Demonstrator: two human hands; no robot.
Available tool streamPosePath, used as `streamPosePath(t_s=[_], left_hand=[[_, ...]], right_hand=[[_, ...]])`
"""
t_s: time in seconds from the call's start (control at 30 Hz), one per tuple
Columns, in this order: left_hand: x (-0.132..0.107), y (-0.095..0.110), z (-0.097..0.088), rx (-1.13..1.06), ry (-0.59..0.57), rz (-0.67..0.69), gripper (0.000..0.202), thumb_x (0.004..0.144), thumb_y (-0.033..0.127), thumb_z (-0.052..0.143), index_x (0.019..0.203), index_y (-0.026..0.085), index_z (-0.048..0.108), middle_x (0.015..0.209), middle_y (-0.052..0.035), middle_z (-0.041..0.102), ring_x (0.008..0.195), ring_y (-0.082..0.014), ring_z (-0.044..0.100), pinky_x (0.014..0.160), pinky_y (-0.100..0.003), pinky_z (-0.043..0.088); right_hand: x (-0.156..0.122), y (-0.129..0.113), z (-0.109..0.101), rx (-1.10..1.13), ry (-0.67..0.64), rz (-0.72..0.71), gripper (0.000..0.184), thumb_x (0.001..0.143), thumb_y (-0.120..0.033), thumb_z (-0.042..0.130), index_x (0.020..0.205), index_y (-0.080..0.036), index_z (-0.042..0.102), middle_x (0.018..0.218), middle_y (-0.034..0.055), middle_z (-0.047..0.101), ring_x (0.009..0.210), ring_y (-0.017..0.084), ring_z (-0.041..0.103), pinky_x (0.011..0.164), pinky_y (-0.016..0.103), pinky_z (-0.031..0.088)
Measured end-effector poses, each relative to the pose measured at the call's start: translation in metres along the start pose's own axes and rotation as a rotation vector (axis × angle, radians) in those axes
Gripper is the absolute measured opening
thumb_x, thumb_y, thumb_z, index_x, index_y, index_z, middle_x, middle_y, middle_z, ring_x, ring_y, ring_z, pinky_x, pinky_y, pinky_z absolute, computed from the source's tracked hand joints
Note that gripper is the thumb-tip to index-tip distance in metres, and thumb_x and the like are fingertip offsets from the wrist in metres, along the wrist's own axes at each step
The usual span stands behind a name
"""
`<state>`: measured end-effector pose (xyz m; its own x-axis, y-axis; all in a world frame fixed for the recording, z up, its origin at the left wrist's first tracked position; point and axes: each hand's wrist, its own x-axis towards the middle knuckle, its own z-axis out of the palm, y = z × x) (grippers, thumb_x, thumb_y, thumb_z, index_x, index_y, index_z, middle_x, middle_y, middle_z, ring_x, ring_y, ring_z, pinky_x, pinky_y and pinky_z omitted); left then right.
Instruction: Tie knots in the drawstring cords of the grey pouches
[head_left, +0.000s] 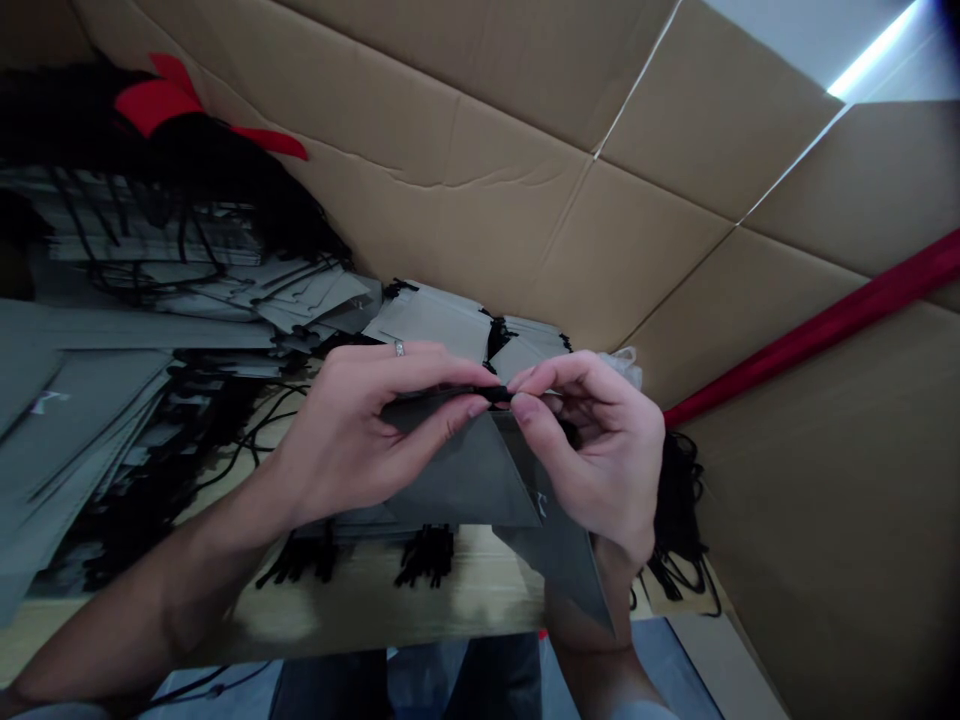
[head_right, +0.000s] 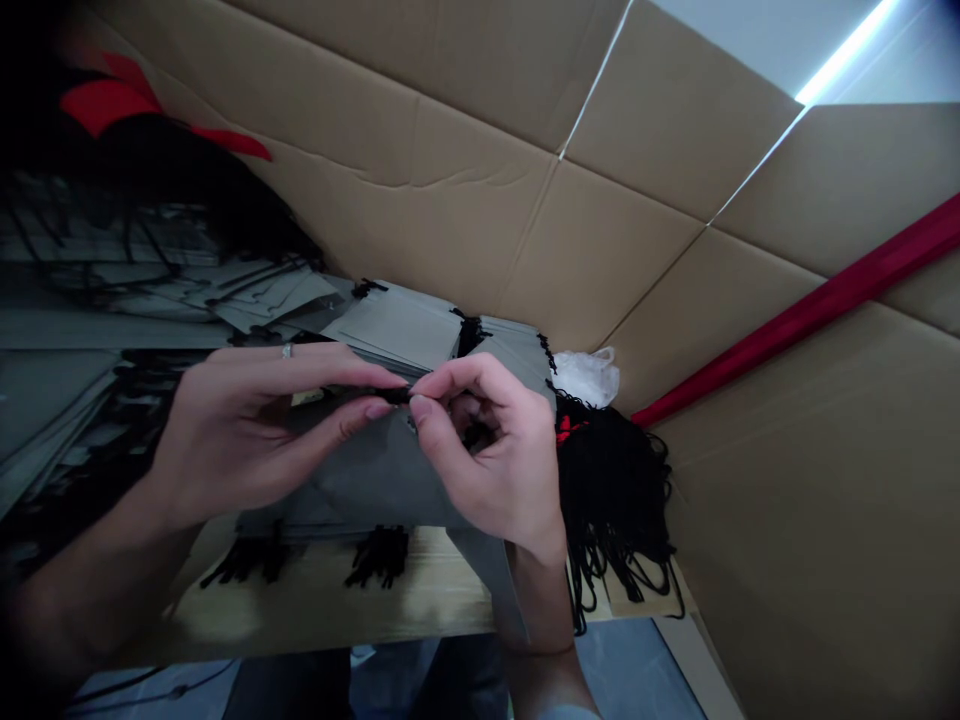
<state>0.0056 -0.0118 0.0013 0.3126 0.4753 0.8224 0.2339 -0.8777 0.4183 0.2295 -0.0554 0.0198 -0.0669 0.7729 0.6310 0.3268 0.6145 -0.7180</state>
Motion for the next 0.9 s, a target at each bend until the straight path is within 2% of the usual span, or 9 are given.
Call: streamPosePath(t_s=[0.07,0.23,0.33,0.4,0.6,0.73,0.9], left_hand=[[-0.0003,-0.0004,0.0004,-0.018,-0.003,-0.016,0.012,0.112,0.022,0.082,0.120,0.029,0.086,0.105,0.0027,0.091,0.087,-0.0135,0.084,0.082,-0.023,0.064],[-0.0013,-0.0024,0.0035,-0.063,0.001,-0.017,0.016,0.111,0.024,0.083,0.124,0.032,0.085,0.108,0.0032,0.090,0.091,-0.0146,0.085,0.085,-0.027,0.068],[-0.0026,-0.0021,0.0047,-0.056,0.005,-0.024,0.014,0.110,0.025,0.084,0.121,0.031,0.082,0.109,0.0020,0.091,0.092,-0.0169,0.086,0.089,-0.031,0.072],[-0.0032,-0.0011,0.0050,-0.063,0.008,-0.032,0.012,0.109,0.024,0.082,0.118,0.031,0.081,0.106,0.0018,0.090,0.089,-0.0173,0.085,0.086,-0.033,0.072],[-0.0009,0.0002,0.0058,-0.145,0.021,-0.025,0.009,0.105,0.019,0.082,0.110,0.026,0.080,0.098,0.0031,0.088,0.081,-0.0112,0.082,0.075,-0.025,0.065],[0.0024,-0.0006,0.0038,-0.093,0.022,0.069,0.016,0.105,0.011,0.077,0.110,0.026,0.082,0.096,0.0035,0.089,0.082,-0.0110,0.083,0.073,-0.023,0.064],[-0.0005,-0.0010,-0.0012,0.014,-0.023,0.132,0.015,0.106,0.015,0.082,0.113,0.028,0.081,0.097,0.0026,0.089,0.085,-0.0145,0.086,0.079,-0.025,0.068]], right_hand=[[0.0011,0.0006,-0.0001,0.018,-0.026,0.003,0.008,0.104,-0.019,0.083,0.104,-0.025,0.078,0.091,-0.0012,0.080,0.075,0.013,0.074,0.058,0.023,0.055],[0.0025,0.0026,0.0025,0.027,-0.055,-0.009,0.024,0.097,-0.020,0.094,0.114,-0.026,0.079,0.100,-0.0017,0.083,0.078,0.013,0.075,0.064,0.023,0.062],[0.0017,0.0026,0.0041,-0.028,-0.030,-0.011,0.015,0.100,-0.018,0.088,0.109,-0.026,0.079,0.094,-0.0024,0.081,0.072,0.012,0.072,0.061,0.023,0.060],[0.0009,0.0015,0.0043,-0.054,-0.023,-0.009,0.012,0.100,-0.016,0.086,0.105,-0.025,0.079,0.091,-0.0025,0.080,0.068,0.012,0.070,0.059,0.024,0.059],[-0.0006,-0.0024,0.0029,-0.089,-0.006,-0.025,0.018,0.094,-0.010,0.084,0.104,-0.026,0.080,0.090,-0.0032,0.080,0.071,0.013,0.071,0.061,0.024,0.059],[0.0000,-0.0022,0.0013,-0.127,-0.006,-0.049,0.019,0.093,-0.010,0.084,0.103,-0.025,0.081,0.088,-0.0044,0.080,0.069,0.011,0.068,0.063,0.025,0.058],[-0.0001,-0.0017,0.0002,-0.165,-0.053,-0.060,0.016,0.095,-0.010,0.081,0.102,-0.025,0.082,0.093,-0.0023,0.084,0.075,0.014,0.074,0.069,0.029,0.062]])
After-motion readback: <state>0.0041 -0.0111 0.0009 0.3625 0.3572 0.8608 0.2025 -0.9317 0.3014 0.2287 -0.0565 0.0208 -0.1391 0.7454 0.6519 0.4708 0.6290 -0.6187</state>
